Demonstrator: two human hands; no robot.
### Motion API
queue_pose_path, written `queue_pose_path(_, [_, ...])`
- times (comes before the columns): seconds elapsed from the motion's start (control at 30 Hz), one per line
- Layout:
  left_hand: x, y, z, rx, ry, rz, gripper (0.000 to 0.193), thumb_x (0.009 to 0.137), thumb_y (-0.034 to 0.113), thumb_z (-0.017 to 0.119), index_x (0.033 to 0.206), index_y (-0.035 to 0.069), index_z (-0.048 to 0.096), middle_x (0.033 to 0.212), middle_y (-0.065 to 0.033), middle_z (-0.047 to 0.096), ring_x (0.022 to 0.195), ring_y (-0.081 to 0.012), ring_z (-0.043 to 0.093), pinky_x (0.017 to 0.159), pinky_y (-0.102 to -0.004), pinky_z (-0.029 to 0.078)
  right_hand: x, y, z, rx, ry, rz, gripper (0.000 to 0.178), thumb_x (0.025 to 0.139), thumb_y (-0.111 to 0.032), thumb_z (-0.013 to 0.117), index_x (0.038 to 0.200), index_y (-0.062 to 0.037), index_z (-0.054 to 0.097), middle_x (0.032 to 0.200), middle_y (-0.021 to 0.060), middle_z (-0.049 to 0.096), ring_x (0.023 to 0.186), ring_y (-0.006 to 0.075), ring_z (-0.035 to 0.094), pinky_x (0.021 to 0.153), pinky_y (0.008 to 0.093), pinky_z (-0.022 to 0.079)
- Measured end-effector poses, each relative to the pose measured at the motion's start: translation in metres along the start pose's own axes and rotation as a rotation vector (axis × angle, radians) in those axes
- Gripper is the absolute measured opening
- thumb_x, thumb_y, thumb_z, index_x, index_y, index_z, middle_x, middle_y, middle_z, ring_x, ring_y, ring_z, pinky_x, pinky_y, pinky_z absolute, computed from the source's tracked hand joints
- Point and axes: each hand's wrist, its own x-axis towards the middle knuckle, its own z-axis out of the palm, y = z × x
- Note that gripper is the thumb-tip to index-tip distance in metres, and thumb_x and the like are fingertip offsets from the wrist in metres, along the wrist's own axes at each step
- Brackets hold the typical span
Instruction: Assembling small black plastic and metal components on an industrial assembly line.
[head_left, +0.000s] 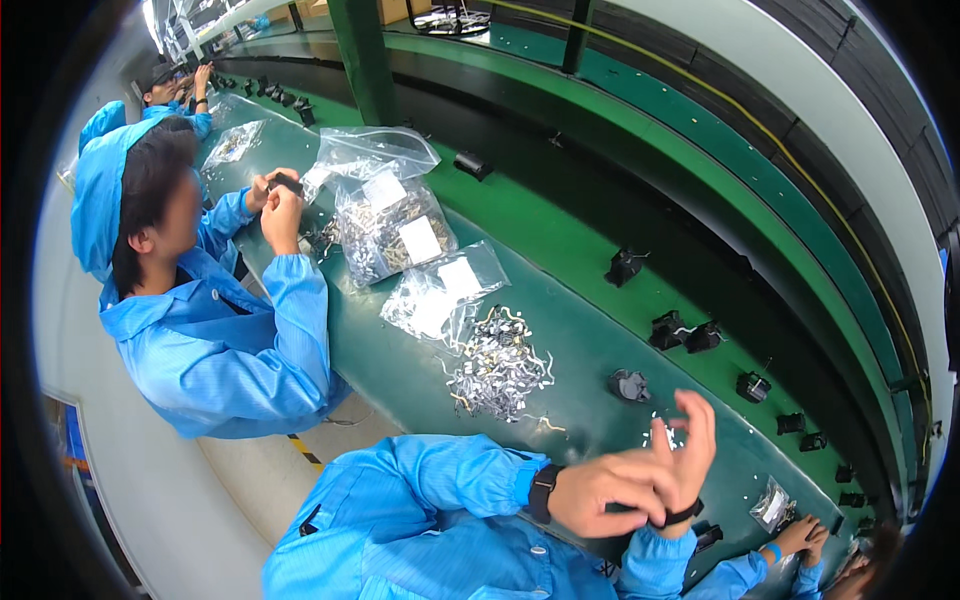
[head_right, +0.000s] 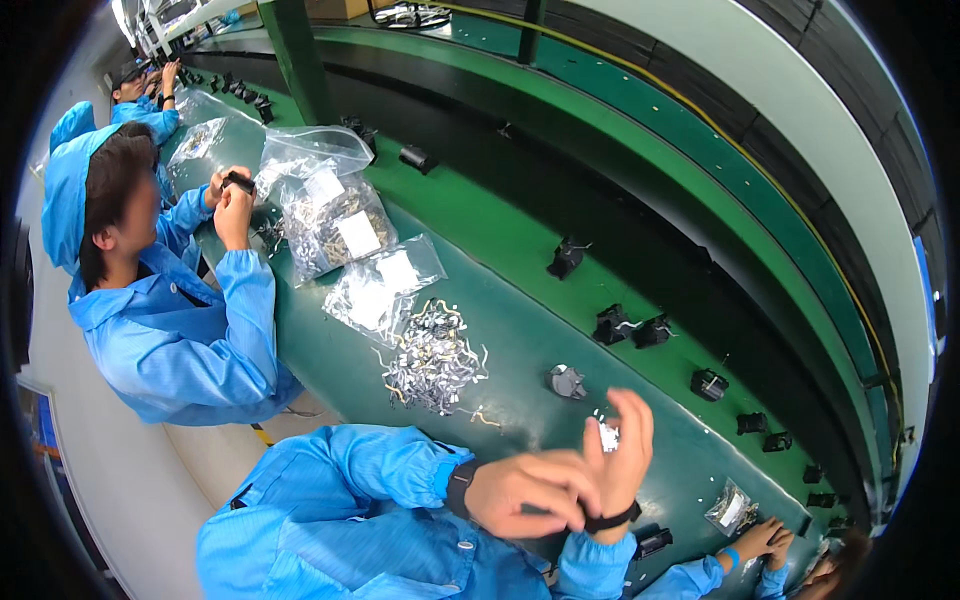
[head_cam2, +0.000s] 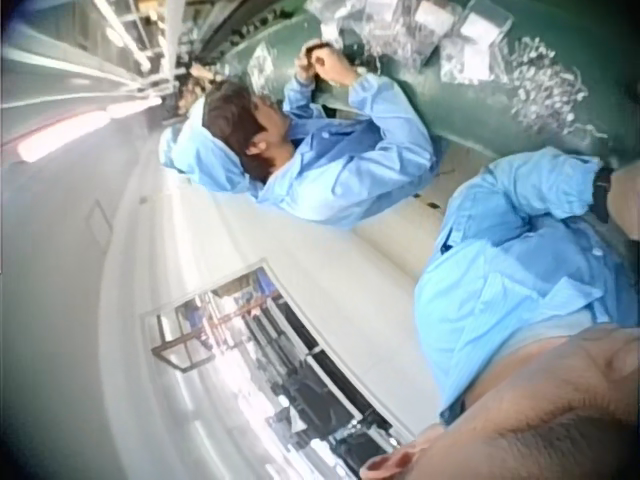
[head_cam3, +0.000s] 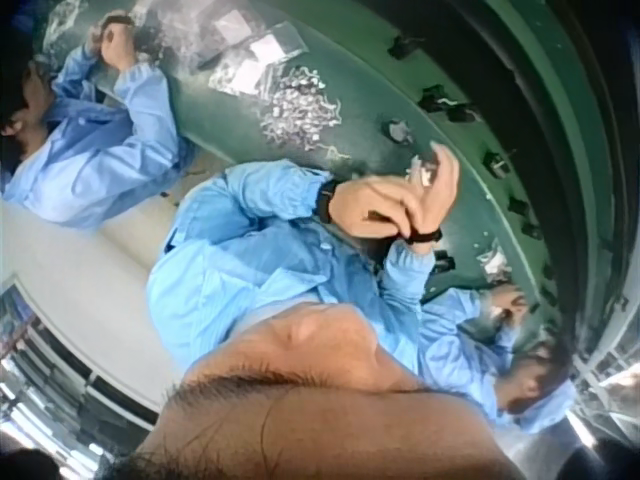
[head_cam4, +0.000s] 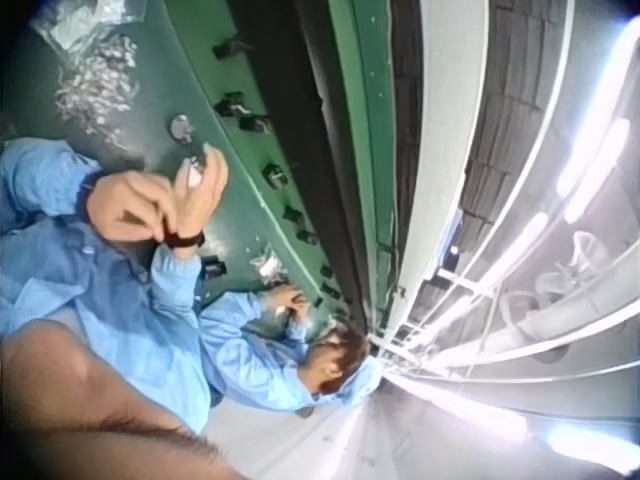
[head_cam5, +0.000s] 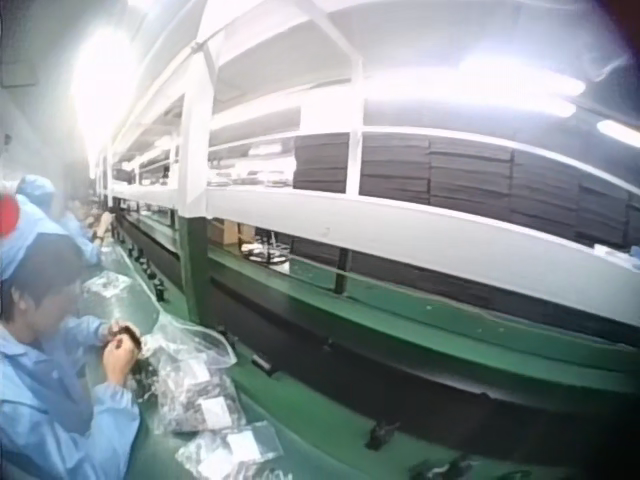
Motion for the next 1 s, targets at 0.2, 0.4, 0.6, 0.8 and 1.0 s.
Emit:
queue_pose_path(0.2, [0.000, 0.009, 0.006, -0.578, -0.434, -0.081, 0.015, 0.094, 0.009, 0.067, 0.105, 0.000, 0.071, 0.117, -0.0147, 0.067, 0.085, -0.0260, 0.065, 0.074, -0.0365, 0.054, -0.007, -0.016, 0.066, 0.113, -0.474, -0.238, 0.029, 0.085, -0.014, 0.079, 0.113, -0.0080, 0.075, 0.109, 0.0076, 0.069, 0.097, 0.0269, 0.066, 0.079, 0.0369, 0.056])
queue_pose_path(0.4, [0.005, -0.003, 0.003, -0.555, -0.389, -0.047, 0.022, 0.096, 0.019, 0.068, 0.106, 0.000, 0.071, 0.114, -0.0146, 0.068, 0.087, -0.0248, 0.066, 0.075, -0.0359, 0.054, -0.020, -0.006, 0.092, 0.005, -0.595, -0.206, 0.018, 0.084, -0.014, 0.079, 0.102, -0.0100, 0.078, 0.103, 0.0044, 0.066, 0.094, 0.0265, 0.063, 0.081, 0.0404, 0.054])
queue_pose_path(0.6, [0.011, 0.001, -0.013, -0.533, -0.356, -0.111, 0.026, 0.100, 0.023, 0.068, 0.110, -0.001, 0.071, 0.118, -0.0169, 0.067, 0.090, -0.0242, 0.067, 0.078, -0.0342, 0.054, -0.022, -0.008, 0.074, 0.117, -0.378, -0.263, 0.012, 0.086, -0.010, 0.077, 0.097, -0.0059, 0.076, 0.103, 0.0078, 0.067, 0.096, 0.0270, 0.065, 0.080, 0.0373, 0.055])
queue_pose_path(0.8, [0.011, 0.011, -0.038, -0.665, 0.160, -0.346, 0.015, 0.104, 0.008, 0.060, 0.110, -0.004, 0.066, 0.104, -0.0127, 0.062, 0.084, -0.0158, 0.061, 0.067, -0.0278, 0.049, -0.030, -0.016, -0.005, 0.585, 0.021, 0.205, 0.009, 0.092, 0.002, 0.068, 0.101, 0.0029, 0.068, 0.101, 0.0151, 0.069, 0.093, 0.0265, 0.067, 0.081, 0.0352, 0.054])
queue_pose_path(1.0, [0.020, -0.020, -0.031, -0.410, 0.002, -0.773, 0.030, 0.112, 0.020, 0.049, 0.127, -0.003, 0.062, 0.108, -0.0083, 0.066, 0.096, -0.0163, 0.064, 0.080, -0.0296, 0.055, -0.020, -0.002, -0.035, 0.328, 0.122, -0.304, 0.011, 0.085, 0.003, 0.075, 0.094, -0.0003, 0.070, 0.093, 0.0127, 0.073, 0.088, 0.0292, 0.067, 0.081, 0.0398, 0.055])
